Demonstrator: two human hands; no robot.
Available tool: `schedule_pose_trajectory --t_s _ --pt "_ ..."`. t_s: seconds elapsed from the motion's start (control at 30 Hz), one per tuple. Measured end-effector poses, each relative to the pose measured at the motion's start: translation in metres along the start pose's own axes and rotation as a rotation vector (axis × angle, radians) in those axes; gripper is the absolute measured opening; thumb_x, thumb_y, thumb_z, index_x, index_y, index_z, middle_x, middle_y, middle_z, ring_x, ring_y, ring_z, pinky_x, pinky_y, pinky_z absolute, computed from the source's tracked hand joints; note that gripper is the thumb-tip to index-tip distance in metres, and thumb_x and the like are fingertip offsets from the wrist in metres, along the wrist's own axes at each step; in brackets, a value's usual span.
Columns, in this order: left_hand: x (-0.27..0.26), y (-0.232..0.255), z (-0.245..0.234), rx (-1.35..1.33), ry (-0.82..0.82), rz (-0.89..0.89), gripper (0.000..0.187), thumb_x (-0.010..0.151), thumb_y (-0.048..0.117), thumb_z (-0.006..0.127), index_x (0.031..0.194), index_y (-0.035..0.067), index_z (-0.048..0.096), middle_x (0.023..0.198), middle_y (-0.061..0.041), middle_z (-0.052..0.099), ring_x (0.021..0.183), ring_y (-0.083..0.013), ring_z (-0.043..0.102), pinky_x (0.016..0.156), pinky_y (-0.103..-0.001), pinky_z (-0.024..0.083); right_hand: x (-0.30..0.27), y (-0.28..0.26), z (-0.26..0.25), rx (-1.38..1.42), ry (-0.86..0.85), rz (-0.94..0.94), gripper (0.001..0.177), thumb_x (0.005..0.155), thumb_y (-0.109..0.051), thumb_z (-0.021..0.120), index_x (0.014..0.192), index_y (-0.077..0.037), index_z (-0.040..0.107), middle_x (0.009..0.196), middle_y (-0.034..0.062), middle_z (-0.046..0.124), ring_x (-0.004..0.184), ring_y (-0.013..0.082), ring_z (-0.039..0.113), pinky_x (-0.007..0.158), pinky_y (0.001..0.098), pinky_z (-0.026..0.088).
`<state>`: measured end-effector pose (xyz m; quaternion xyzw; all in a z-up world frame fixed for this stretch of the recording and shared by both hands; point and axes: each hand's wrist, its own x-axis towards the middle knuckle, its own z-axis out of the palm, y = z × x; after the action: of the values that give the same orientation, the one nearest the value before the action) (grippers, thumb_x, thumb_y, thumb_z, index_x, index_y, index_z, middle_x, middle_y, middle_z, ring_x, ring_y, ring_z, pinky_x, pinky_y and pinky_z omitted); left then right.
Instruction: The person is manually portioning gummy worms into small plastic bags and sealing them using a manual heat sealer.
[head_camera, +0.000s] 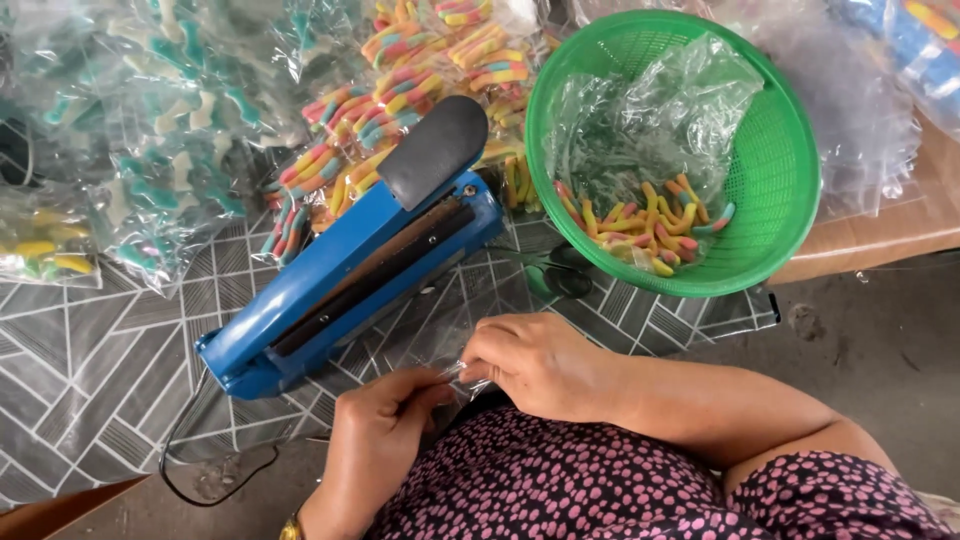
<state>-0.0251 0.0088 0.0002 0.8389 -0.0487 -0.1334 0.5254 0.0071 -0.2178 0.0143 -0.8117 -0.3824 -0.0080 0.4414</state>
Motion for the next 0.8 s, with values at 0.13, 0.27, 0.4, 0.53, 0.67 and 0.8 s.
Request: schedule_pose_trajectory --t_s 0.13,0.27,0.4,0.53,0.67,0.8 --pt "-0.004 -0.003 -0.006 -0.019 0.022 0.014 0.015 0.086 0.008 0.074 0.095 0.012 0.086 0.081 -0.002 0.085 0.054 -0.0105 0.070 0.054 -0.026 0.058 0.006 -0.009 -0.032 -0.024 -0.056 0.131 0.014 0.095 -0.008 0.074 0.095 -0.004 0.060 0.082 0.0056 0.071 0.071 0.0150 0.075 0.056 0.0242 0.060" --pt "-0.007 -0.003 -0.015 -0.011 0.050 0.037 0.019 0.085 0.009 0.075 0.099 0.015 0.087 0.087 0.000 0.087 0.052 -0.0079 0.068 0.053 -0.023 0.059 0.020 -0.023 -0.116 -0.357 -0.095 0.797 0.026 0.102 -0.027 0.059 0.120 -0.017 0.075 0.108 0.0014 0.076 0.072 0.0113 0.069 0.079 0.0280 0.063" --pt "-0.006 -0.007 -0.018 -0.041 0.045 -0.074 0.019 0.086 0.012 0.076 0.100 0.013 0.088 0.087 -0.002 0.088 0.052 -0.0098 0.068 0.054 -0.025 0.060 0.023 0.042 -0.169 -0.559 -0.241 1.124 0.028 0.109 -0.021 0.052 0.126 -0.008 0.071 0.129 0.0116 0.072 0.114 0.0260 0.072 0.116 0.0473 0.050" --pt "-0.005 -0.009 -0.015 -0.054 0.021 -0.069 0.022 0.086 0.014 0.074 0.104 0.013 0.086 0.090 -0.003 0.088 0.056 -0.0114 0.072 0.053 -0.026 0.065 0.017 0.112 -0.175 -0.607 -0.456 1.338 0.036 0.104 -0.022 0.061 0.137 -0.007 0.065 0.146 0.0171 0.059 0.129 0.0385 0.060 0.109 0.0509 0.049" --pt "-0.005 -0.007 -0.014 -0.018 0.034 0.018 0.021 0.086 0.014 0.074 0.104 0.013 0.085 0.091 -0.002 0.088 0.054 -0.0091 0.072 0.052 -0.025 0.064 0.013 0.140 -0.156 -0.683 -0.566 1.360 0.047 0.096 0.009 0.048 0.141 -0.003 0.053 0.107 0.0207 0.069 0.074 0.0314 0.062 0.058 0.0421 0.047" --pt "-0.005 -0.006 -0.015 0.013 0.041 0.037 0.020 0.086 0.014 0.074 0.104 0.014 0.085 0.091 -0.001 0.088 0.051 -0.0083 0.070 0.049 -0.024 0.064 0.030 0.100 -0.171 -0.462 -0.317 1.393 0.045 0.097 0.007 0.059 0.139 -0.009 0.061 0.131 0.0175 0.068 0.110 0.0325 0.069 0.094 0.0415 0.058"
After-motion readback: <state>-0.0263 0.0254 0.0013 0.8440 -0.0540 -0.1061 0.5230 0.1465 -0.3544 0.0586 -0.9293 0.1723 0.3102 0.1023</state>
